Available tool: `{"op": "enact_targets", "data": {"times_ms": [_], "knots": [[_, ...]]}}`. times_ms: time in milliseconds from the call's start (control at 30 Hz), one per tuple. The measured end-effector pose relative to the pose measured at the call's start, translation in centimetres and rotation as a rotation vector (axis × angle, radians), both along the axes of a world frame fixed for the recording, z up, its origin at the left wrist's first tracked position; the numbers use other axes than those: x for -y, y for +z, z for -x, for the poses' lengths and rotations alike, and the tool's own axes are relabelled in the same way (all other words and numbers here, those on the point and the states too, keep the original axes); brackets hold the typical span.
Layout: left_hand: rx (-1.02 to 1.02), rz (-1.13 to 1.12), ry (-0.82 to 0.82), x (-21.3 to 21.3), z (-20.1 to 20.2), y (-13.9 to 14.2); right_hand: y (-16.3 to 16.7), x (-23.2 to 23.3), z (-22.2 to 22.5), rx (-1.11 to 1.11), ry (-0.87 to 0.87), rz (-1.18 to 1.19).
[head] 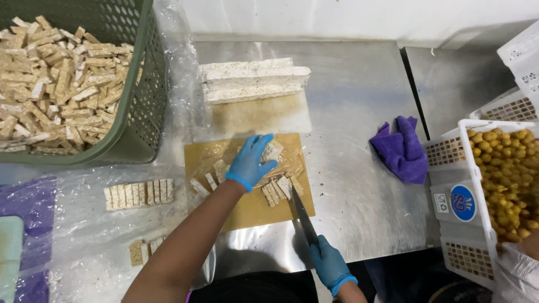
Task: The person cuts long blocks of a white food product into small rectangular pieces with a knife on a cutting board, then transfers the cut pieces onto a tray and into a basket. They repeatedly take new blocks, slice them into rows, and move finished pieces aside.
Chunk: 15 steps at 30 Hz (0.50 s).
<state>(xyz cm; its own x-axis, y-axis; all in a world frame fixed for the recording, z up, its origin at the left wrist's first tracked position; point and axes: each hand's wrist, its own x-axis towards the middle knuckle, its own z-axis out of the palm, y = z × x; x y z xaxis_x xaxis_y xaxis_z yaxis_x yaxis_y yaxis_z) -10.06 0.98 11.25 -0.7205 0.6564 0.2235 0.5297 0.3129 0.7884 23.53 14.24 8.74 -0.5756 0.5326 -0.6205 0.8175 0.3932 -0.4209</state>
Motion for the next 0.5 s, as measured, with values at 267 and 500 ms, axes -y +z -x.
{"op": "enact_targets", "data": {"times_ms": [267,500], "knots": [[-0.063,-0.058,-0.025,8.8,-10.6,-6.3,2.6,2.4,2.4,-0.248,-0.002,0.063],[-0.247,-0.085,0.014,10.8,-11.4,-8.8,0.7,6.9,9.8,-0.69,-0.266,0.324]]}}
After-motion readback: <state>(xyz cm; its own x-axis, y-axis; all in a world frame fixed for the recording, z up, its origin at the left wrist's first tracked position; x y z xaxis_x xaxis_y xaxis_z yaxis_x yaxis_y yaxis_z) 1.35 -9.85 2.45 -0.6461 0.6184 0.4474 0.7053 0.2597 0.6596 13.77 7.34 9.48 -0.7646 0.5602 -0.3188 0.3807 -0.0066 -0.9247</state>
